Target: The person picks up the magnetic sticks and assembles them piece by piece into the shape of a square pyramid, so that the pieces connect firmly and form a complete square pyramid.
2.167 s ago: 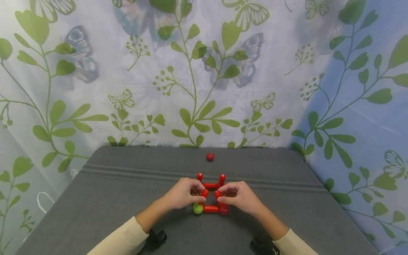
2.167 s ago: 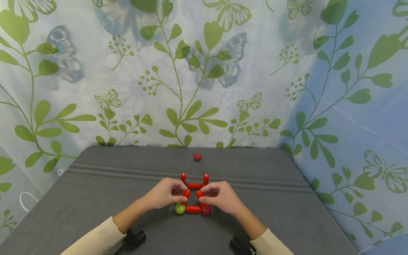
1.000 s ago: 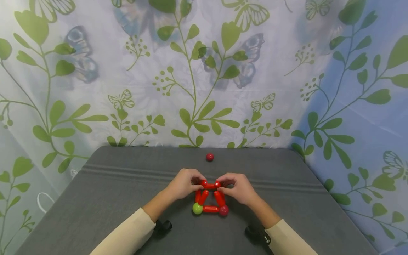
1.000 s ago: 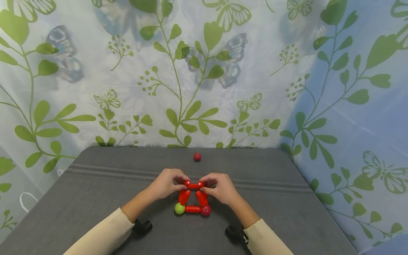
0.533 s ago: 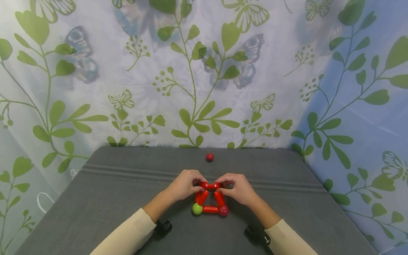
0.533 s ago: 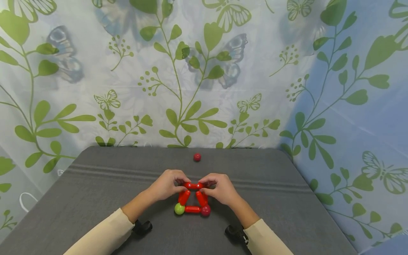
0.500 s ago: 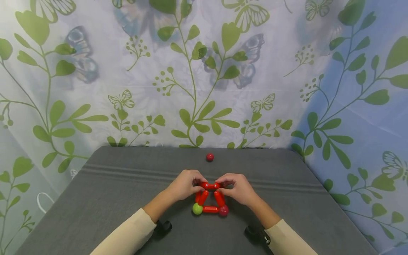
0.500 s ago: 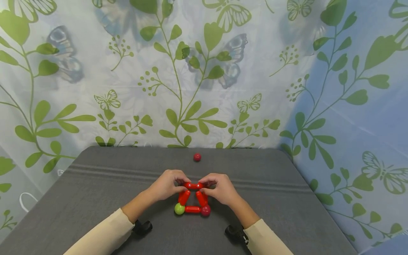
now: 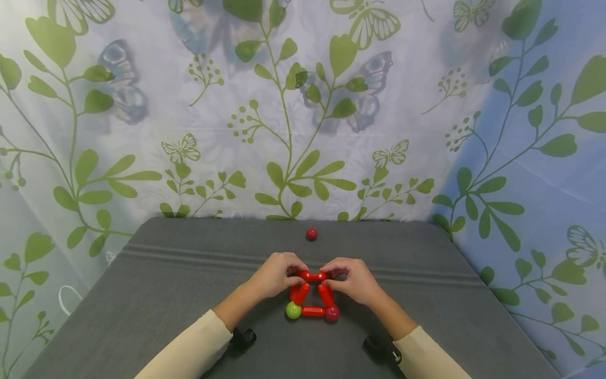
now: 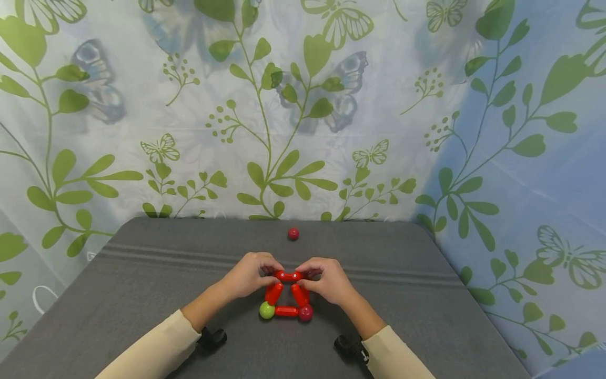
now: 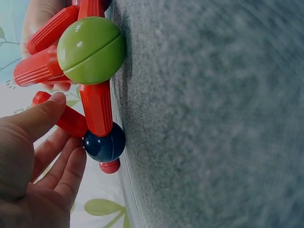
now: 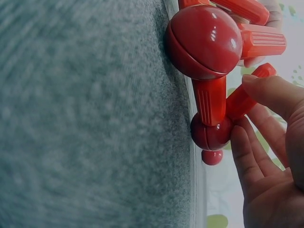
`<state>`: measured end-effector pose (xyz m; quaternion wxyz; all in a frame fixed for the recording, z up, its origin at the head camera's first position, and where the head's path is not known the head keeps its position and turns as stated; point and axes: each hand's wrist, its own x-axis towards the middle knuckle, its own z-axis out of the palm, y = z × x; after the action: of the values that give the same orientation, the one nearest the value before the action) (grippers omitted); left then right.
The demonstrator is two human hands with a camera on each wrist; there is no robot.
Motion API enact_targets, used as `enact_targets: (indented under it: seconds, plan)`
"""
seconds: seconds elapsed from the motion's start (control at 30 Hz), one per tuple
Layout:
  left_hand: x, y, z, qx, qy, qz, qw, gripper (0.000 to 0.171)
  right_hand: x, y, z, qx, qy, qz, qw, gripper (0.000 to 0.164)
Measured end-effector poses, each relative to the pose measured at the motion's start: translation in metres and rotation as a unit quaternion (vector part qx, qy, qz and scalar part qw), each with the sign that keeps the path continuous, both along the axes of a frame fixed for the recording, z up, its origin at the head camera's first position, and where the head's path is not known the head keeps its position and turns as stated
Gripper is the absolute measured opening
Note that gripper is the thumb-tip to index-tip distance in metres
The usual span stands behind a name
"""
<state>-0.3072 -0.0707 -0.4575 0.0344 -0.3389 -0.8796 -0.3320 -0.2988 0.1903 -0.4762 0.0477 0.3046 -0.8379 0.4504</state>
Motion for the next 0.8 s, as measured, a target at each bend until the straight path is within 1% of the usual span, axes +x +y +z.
enact_targets:
  seconds: [0.1,0.23,0.33,0.4,0.5,0.6,0.67,0.73,0.8]
  plan:
    - [0.001,0.000,0.001,0.000,-0.010,0.003,0.9999,0.018,0.000,0.001,0.002,0.003,-0.003,0.004,1.000,0.023]
    - [0.004,-0.004,0.001,0.009,-0.017,0.011,0.9998,0.021,-0.001,0.004,0.004,0.004,-0.011,0.024,1.000,0.026]
    - [0.010,-0.012,0.001,0.024,-0.019,0.026,0.9992,0.018,-0.005,0.008,0.005,0.001,-0.027,0.033,0.999,0.028]
    - [0.015,-0.017,0.000,0.036,-0.030,0.040,0.9981,0.014,-0.009,0.010,0.007,-0.005,-0.037,0.026,0.999,0.026]
    - [0.023,-0.025,-0.001,0.051,-0.066,0.060,0.9947,0.008,-0.016,0.013,0.011,-0.021,-0.049,0.003,0.999,0.020]
    - [0.031,-0.030,-0.004,0.059,-0.108,0.061,0.9905,0.005,-0.024,0.015,0.017,-0.028,-0.051,-0.032,0.998,0.018]
    - [0.035,-0.033,-0.005,0.062,-0.138,0.054,0.9870,0.005,-0.031,0.014,0.020,-0.027,-0.051,-0.054,0.997,0.016]
    - [0.040,-0.034,-0.005,0.071,-0.170,0.038,0.9821,0.011,-0.038,0.014,0.022,-0.020,-0.051,-0.075,0.996,0.015]
    - [0.044,-0.033,-0.006,0.082,-0.203,0.023,0.9754,0.019,-0.046,0.012,0.024,-0.013,-0.054,-0.093,0.994,0.013]
